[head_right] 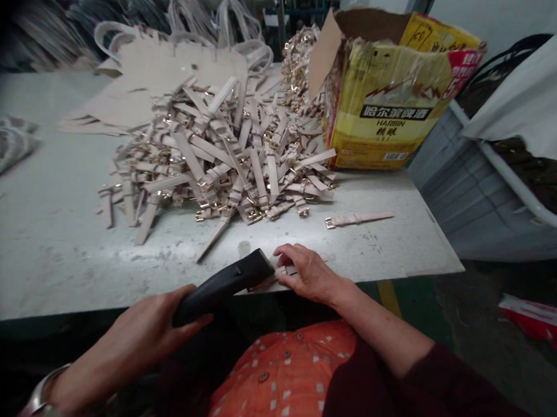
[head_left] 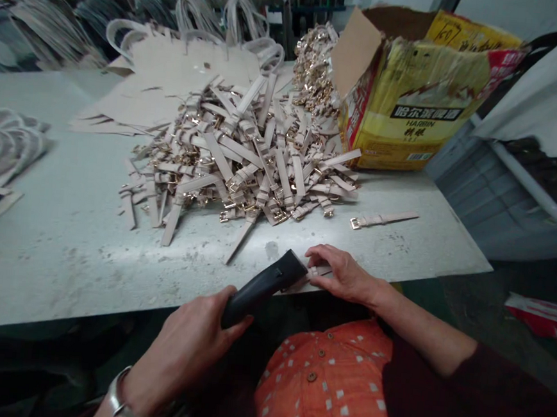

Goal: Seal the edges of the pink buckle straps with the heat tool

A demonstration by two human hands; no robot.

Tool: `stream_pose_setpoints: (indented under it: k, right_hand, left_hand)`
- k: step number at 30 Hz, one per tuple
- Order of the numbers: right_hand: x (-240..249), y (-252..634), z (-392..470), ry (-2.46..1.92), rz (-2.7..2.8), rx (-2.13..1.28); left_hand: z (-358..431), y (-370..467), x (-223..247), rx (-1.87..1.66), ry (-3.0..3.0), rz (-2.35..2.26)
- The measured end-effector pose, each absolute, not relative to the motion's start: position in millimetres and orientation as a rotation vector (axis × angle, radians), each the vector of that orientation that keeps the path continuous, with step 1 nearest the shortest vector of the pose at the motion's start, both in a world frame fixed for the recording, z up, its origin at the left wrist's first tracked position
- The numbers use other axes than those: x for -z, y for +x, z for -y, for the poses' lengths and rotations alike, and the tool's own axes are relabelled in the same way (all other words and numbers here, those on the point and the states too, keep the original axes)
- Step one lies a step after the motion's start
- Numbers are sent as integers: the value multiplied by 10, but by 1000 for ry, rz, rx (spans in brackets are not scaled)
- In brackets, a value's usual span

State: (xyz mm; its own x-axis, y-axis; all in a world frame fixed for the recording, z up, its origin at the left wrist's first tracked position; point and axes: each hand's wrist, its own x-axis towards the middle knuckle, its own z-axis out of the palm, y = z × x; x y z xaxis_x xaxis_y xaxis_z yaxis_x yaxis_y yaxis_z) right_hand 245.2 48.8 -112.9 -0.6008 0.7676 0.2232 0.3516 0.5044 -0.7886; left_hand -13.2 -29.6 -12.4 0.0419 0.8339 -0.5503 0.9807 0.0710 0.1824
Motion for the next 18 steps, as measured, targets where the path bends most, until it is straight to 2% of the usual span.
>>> stream_pose_setpoints:
  k: [4,11,18]
  right_hand:
    - [1109,2458,-503,-891,2241,-930]
    - [1097,2522,-570,-884,2225,-830]
    - [903,3348,-874,-1173,2160,-473]
  left_hand:
    - [351,-116,108,441,1749,-1829]
    - [231,16,252,286,1834,-1800]
    - [333,-189,222,286,1734,-1914]
